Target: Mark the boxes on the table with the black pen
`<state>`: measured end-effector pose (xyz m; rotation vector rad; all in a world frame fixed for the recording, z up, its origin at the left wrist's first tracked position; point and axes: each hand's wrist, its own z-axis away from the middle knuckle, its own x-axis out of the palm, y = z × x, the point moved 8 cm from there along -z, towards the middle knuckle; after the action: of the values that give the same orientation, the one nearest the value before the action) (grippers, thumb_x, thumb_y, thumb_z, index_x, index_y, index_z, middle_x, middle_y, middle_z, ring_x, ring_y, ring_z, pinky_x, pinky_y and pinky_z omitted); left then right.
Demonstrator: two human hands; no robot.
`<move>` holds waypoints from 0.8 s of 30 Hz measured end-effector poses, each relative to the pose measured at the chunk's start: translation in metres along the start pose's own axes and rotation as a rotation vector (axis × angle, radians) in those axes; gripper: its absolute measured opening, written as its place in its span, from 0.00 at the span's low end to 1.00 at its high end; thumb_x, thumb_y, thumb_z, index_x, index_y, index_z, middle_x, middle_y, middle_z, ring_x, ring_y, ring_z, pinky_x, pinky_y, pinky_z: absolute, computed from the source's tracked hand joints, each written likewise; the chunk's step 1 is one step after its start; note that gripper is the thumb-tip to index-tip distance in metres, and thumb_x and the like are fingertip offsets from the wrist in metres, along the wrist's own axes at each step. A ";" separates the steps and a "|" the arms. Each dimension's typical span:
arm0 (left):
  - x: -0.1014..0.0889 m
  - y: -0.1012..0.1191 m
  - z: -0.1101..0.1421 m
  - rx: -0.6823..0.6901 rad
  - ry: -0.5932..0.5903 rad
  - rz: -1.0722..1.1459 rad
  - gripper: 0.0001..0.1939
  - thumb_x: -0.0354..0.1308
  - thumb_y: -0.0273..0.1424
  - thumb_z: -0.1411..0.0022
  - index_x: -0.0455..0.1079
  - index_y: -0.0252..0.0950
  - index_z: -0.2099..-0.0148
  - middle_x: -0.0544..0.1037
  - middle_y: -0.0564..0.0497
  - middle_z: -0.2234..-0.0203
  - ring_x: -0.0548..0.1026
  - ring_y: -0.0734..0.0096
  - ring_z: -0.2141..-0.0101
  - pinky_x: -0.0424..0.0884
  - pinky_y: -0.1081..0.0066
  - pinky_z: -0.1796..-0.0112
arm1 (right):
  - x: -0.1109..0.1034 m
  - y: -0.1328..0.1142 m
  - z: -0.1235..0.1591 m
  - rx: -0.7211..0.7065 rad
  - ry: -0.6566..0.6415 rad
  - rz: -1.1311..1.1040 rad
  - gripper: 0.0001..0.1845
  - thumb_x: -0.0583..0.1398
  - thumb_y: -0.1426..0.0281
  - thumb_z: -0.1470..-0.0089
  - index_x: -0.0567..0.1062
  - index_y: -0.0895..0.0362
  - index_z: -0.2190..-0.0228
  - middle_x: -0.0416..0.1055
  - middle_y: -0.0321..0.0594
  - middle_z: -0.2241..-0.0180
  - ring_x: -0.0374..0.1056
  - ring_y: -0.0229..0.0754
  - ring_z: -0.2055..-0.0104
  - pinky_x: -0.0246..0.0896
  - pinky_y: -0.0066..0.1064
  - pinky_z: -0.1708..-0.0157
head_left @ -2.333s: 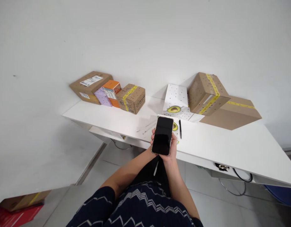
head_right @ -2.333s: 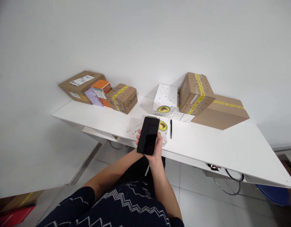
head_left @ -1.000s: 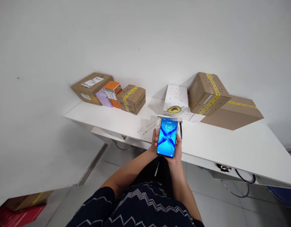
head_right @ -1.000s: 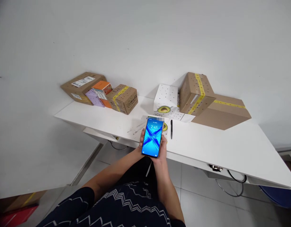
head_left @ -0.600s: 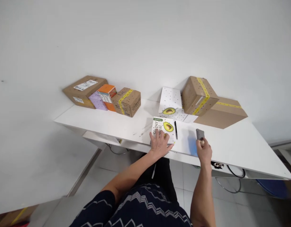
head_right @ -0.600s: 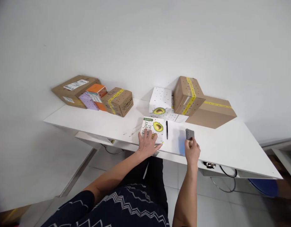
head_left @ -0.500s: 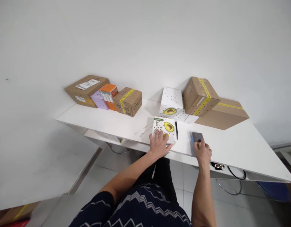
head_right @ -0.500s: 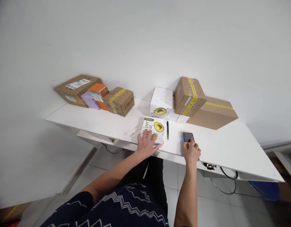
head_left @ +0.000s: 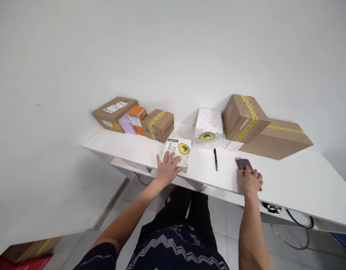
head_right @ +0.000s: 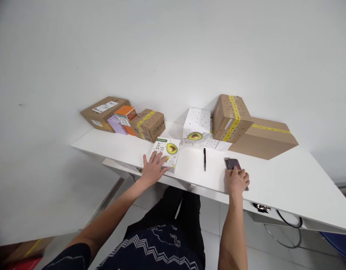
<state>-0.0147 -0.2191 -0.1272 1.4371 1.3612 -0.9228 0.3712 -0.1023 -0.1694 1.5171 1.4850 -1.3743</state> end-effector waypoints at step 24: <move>0.013 0.017 -0.198 -0.260 -0.028 0.861 0.26 0.42 0.45 0.32 0.68 0.33 0.44 0.75 0.41 0.50 0.70 0.55 0.46 0.64 0.62 0.47 | -0.025 -0.128 0.011 -0.226 0.096 -0.897 0.27 0.52 0.56 0.43 0.72 0.61 0.50 0.70 0.54 0.52 0.68 0.48 0.55 0.66 0.42 0.55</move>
<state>-0.0110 -0.0258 -0.0795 1.5732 0.6716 -0.1909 0.2507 -0.0960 -0.1196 0.7775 2.4445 -1.5120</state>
